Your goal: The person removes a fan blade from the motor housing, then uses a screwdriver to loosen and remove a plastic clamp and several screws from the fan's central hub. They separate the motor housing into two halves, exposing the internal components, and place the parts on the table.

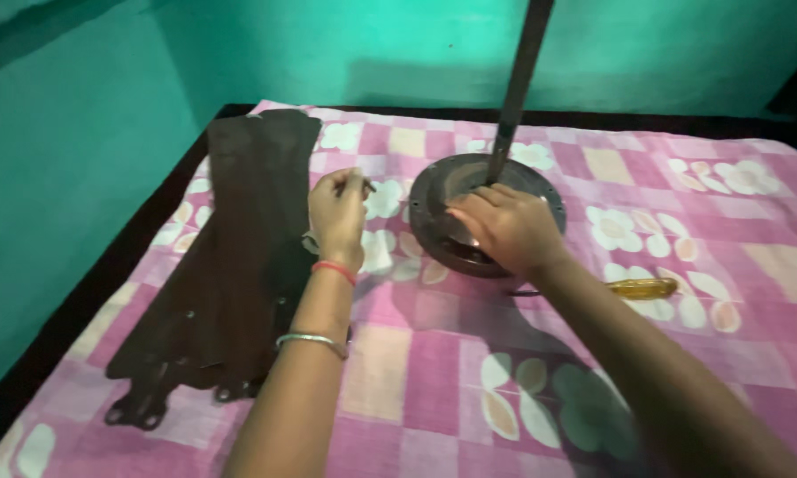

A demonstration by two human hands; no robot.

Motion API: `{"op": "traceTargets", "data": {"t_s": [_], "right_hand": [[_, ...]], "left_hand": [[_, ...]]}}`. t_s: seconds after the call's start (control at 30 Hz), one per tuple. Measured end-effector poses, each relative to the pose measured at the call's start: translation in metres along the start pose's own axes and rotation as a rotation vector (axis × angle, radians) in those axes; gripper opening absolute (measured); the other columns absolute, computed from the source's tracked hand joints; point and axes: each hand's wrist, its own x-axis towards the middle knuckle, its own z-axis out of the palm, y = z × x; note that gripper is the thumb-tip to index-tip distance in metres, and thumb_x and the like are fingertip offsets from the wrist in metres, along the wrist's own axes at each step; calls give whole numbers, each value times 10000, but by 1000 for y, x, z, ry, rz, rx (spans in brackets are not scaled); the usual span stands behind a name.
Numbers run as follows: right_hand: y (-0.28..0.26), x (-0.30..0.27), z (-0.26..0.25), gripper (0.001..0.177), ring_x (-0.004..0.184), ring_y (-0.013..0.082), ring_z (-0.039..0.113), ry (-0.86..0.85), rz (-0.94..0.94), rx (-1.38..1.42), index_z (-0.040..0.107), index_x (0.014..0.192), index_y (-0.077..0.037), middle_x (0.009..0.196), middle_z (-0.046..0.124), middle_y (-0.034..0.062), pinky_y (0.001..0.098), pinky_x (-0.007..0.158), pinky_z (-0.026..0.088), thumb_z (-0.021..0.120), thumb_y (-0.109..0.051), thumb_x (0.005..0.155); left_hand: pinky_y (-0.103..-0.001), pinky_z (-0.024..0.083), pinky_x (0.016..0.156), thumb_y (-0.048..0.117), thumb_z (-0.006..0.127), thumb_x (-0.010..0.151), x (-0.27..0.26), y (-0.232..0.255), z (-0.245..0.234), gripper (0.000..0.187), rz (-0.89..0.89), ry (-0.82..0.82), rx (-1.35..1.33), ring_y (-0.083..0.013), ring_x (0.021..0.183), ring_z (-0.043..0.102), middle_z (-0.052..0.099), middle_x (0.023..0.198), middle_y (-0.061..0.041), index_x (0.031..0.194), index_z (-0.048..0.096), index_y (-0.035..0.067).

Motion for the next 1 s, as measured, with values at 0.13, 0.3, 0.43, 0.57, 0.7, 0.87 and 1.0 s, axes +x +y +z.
{"op": "traceTargets", "data": {"t_s": [0.13, 0.3, 0.43, 0.57, 0.7, 0.87, 1.0], "right_hand": [[-1, 7, 3, 157, 820, 295, 713, -115, 78, 21, 782, 1033, -121, 992, 733, 79, 401, 692, 565, 701, -236, 963], [-6, 34, 12, 189, 805, 314, 702, -286, 109, 28, 796, 1026, -159, 1038, 730, 70, 427, 648, 558, 663, -243, 921], [-19, 50, 31, 193, 859, 327, 703, -337, -1, 28, 784, 1047, -156, 970, 732, 83, 447, 695, 551, 656, -207, 913], [-31, 58, 56, 160, 886, 299, 717, -316, -85, 49, 774, 997, -161, 889, 745, 72, 438, 831, 514, 668, -214, 890], [-29, 63, 78, 156, 837, 292, 703, -482, 1, -3, 799, 995, -209, 840, 754, 90, 399, 953, 475, 697, -248, 885], [-20, 69, 95, 268, 866, 262, 714, -614, 62, -10, 812, 1026, -243, 898, 780, 44, 425, 990, 448, 719, -194, 780], [-18, 73, 99, 248, 904, 218, 720, -698, 169, 54, 803, 1007, -253, 910, 794, -14, 423, 997, 426, 760, -247, 763]], "left_hand": [[-252, 550, 555, 163, 630, 975, 9, 0, -30, 179, -48, 98, -83, -89, 699, 651, 700, 841, -44, 989, 699, -2], [-259, 573, 549, 155, 631, 967, 5, 5, -27, 188, -65, 108, -42, -105, 690, 675, 707, 844, -50, 1002, 688, -20], [-321, 609, 633, 190, 682, 924, -3, 17, -29, 194, 110, 173, 168, -168, 754, 738, 761, 873, -78, 985, 728, 12], [-363, 588, 735, 265, 734, 866, -17, 33, -32, 205, 211, 223, 521, -218, 832, 782, 800, 886, -69, 965, 776, 91], [-371, 579, 749, 303, 721, 869, -25, 43, -33, 195, 171, 118, 761, -256, 850, 773, 788, 887, -48, 956, 774, 137], [-438, 430, 959, 299, 724, 846, -22, 39, -39, 146, 203, 49, 1036, -278, 848, 746, 789, 865, -45, 912, 782, 183], [-533, 277, 1116, 267, 702, 856, -19, 34, -41, 120, 178, 75, 1017, -279, 817, 738, 788, 833, -43, 839, 800, 200]]}}
